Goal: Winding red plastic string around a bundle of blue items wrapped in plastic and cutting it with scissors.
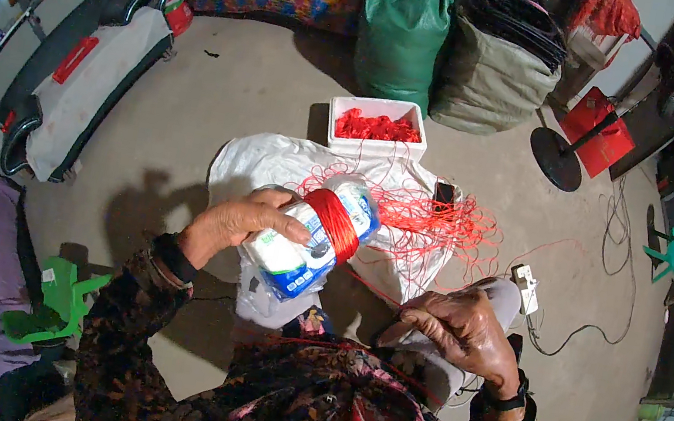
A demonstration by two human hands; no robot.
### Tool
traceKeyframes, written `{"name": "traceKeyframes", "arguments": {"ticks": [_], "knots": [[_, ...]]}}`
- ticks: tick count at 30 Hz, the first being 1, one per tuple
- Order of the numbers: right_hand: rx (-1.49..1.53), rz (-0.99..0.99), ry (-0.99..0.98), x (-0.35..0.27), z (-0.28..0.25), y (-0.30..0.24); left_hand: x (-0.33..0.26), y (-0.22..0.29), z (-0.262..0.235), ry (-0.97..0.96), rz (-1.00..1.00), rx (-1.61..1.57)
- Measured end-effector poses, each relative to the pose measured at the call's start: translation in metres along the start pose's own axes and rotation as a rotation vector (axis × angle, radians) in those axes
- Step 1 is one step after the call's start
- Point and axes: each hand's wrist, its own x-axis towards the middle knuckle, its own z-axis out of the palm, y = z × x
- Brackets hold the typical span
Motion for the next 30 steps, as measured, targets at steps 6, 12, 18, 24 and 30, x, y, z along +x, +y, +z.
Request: {"name": "traceKeyframes", "arguments": {"ticks": [6, 12, 18, 24, 30], "knots": [[0.115, 0.074, -0.018, 0.002, -0.008, -0.003, -0.002, 0.005, -0.004, 0.157, 0.154, 0.228], [0.38, 0.258, -0.009, -0.005, 0.012, 0.008, -0.005, -0.012, 0.007, 0.374, 0.282, 0.614], [0.422, 0.325, 0.076, -0.019, 0.009, 0.007, -0.013, -0.02, 0.016, 0.453, 0.446, 0.714], [0.5, 0.351, 0.179, -0.023, 0.005, 0.031, -0.013, -0.031, 0.014, 0.485, 0.401, 0.668], [0.486, 0.349, 0.201, -0.034, -0.002, 0.049, -0.006, -0.048, 0.009, 0.407, 0.255, 0.331]]}}
